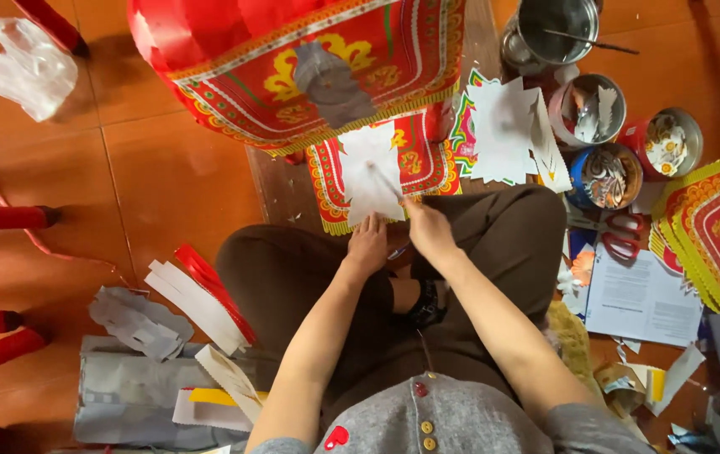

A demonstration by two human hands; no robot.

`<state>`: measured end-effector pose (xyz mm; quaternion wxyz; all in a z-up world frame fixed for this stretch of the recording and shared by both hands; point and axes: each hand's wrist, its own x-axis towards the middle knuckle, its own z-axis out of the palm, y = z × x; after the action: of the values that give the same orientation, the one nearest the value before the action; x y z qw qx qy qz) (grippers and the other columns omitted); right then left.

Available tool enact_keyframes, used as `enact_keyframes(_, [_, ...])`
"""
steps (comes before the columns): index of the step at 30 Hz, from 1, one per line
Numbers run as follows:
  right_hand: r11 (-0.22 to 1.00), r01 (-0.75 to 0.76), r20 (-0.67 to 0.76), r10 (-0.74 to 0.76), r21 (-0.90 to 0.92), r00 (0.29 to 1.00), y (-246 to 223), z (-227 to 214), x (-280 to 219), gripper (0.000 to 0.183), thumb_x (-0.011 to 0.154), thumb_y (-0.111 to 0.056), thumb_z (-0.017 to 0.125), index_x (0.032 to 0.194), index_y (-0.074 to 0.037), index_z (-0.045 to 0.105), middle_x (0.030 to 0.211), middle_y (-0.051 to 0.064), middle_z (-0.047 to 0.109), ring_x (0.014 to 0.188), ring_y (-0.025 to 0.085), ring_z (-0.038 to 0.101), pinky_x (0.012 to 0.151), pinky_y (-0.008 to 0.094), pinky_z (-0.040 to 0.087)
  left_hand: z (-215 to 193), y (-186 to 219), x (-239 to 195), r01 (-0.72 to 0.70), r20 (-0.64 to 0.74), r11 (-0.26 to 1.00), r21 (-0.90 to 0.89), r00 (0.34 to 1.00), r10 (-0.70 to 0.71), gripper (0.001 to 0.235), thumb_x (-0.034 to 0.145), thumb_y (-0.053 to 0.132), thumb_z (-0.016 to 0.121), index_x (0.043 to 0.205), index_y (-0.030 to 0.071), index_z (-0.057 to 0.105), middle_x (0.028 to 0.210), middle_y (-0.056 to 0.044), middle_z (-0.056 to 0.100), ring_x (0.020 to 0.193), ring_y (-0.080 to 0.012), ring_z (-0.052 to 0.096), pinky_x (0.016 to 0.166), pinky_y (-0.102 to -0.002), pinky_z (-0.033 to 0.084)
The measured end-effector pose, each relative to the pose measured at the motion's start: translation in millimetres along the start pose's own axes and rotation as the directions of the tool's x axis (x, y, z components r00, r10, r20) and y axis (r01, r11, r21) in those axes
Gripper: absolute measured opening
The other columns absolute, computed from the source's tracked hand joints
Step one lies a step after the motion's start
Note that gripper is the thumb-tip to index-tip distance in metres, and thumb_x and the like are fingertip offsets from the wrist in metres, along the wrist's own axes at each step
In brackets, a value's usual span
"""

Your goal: Decorating red paper horse figures with colorful paper ornaments and glue

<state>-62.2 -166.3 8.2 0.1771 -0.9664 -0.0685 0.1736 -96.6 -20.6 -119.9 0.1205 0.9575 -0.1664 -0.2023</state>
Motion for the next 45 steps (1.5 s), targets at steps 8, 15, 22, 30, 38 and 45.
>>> enact_keyframes(8, [0.997, 0.031, -0.069, -0.026, 0.069, 0.997, 3.3, 16.3, 4.4, 0.037, 0.099, -0.014, 0.047, 0.131, -0.02, 0.064, 0.117, 0.019, 0.063, 0.105, 0.041, 0.062, 0.084, 0.047, 0.055, -11.6, 1.9, -1.0, -0.01, 0.03, 0.999, -0.036, 0.999, 0.011, 0.056, 0.091, 0.025, 0.043, 0.144, 0.005, 0.041, 0.149, -0.025, 0.038, 0.14, -0.0393, 0.035, 0.108, -0.047, 0.034])
enact_keyframes(15, [0.999, -0.038, -0.012, 0.038, -0.034, 0.999, 25.2, -3.9, 11.5, 0.035, 0.098, -0.021, 0.047, 0.127, -0.026, 0.066, 0.104, 0.013, 0.068, 0.099, 0.036, 0.067, 0.085, 0.045, 0.054, -21.5, 8.3, -3.5, 0.014, 0.017, 1.0, -0.026, 1.0, -0.014, 0.054, 0.092, 0.025, 0.04, 0.143, 0.006, 0.042, 0.146, -0.026, 0.041, 0.137, -0.0398, 0.039, 0.107, -0.047, 0.035])
enact_keyframes(22, [1.0, -0.018, -0.013, 0.018, 0.023, 1.0, -3.7, 26.8, 93.1, 0.037, 0.09, -0.015, 0.051, 0.125, -0.017, 0.062, 0.1, 0.017, 0.071, 0.1, 0.038, 0.068, 0.087, 0.052, 0.054, -13.5, 8.3, -6.4, 0.063, -0.035, 0.995, 0.076, 0.998, -0.061, 0.057, 0.089, 0.022, 0.044, 0.143, 0.004, 0.042, 0.147, -0.017, 0.041, 0.131, -0.0312, 0.043, 0.101, -0.041, 0.038])
enact_keyframes(30, [0.977, -0.047, -0.071, 0.064, 0.209, 0.995, 4.4, 0.6, 65.4, 0.034, 0.09, -0.004, 0.045, 0.117, -0.013, 0.064, 0.093, 0.021, 0.071, 0.094, 0.044, 0.068, 0.081, 0.055, 0.055, -21.0, 14.2, -9.5, 0.063, -0.04, 0.99, 0.129, 0.997, -0.058, 0.06, 0.088, 0.02, 0.045, 0.143, -0.001, 0.038, 0.144, -0.016, 0.039, 0.125, -0.0304, 0.041, 0.101, -0.041, 0.034])
enact_keyframes(38, [0.968, -0.138, -0.087, 0.159, 0.209, 0.984, 27.5, -8.2, 55.0, 0.041, 0.091, -0.011, 0.043, 0.13, -0.01, 0.056, 0.105, 0.029, 0.066, 0.106, 0.05, 0.061, 0.096, 0.06, 0.047, -27.6, 16.9, -6.1, 0.095, 0.079, 0.987, 0.13, 0.991, -0.106, 0.06, 0.09, 0.019, 0.041, 0.147, 0.0, 0.033, 0.148, -0.014, 0.033, 0.129, -0.0301, 0.034, 0.108, -0.047, 0.026])
enact_keyframes(45, [0.997, -0.049, -0.144, 0.057, 0.053, 0.988, 1.7, -28.0, 10.8, 0.035, 0.098, -0.02, 0.039, 0.125, -0.018, 0.06, 0.114, 0.015, 0.067, 0.106, 0.04, 0.064, 0.09, 0.053, 0.052, -48.3, 18.9, -17.1, 0.072, 0.057, 0.992, 0.105, 0.995, -0.079, 0.059, 0.089, 0.019, 0.041, 0.146, 0.005, 0.037, 0.147, -0.011, 0.032, 0.131, -0.032, 0.03, 0.111, -0.057, 0.02])
